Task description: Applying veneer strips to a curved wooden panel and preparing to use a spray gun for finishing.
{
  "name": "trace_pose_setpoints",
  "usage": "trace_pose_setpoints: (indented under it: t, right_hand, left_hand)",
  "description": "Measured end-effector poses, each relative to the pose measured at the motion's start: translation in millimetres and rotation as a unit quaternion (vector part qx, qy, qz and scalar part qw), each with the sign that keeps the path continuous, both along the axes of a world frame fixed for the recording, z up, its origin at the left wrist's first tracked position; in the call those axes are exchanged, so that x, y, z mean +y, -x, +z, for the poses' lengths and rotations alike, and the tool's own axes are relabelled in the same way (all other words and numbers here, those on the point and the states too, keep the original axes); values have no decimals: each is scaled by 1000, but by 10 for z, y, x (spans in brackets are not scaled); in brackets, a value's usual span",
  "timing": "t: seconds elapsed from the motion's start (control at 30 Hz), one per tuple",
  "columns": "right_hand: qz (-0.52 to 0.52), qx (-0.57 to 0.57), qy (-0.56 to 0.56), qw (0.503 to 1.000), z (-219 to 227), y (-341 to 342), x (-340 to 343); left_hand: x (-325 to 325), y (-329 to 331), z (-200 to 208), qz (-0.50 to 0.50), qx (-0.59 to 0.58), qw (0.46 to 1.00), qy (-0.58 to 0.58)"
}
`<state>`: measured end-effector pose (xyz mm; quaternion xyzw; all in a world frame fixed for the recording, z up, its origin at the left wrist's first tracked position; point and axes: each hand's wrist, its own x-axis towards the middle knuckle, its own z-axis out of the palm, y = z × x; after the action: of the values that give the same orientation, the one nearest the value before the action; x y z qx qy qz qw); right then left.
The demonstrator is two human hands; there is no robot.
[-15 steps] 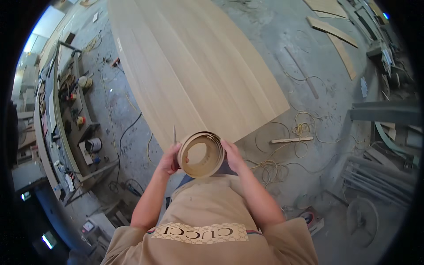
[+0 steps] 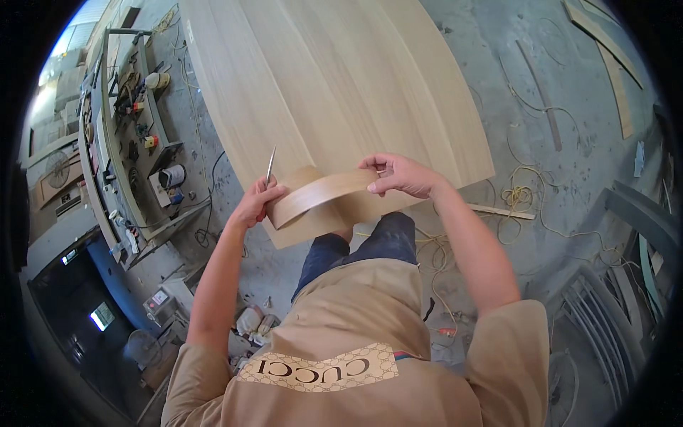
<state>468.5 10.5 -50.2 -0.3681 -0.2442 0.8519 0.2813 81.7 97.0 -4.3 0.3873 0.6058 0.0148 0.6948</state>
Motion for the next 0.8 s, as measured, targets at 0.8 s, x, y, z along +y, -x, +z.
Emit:
trace_pose_setpoints:
  t: [0.8]
  right_hand:
    - [69, -538, 15, 840, -457, -253, -1599]
  left_hand:
    - [119, 773, 2442, -40, -144, 981, -120]
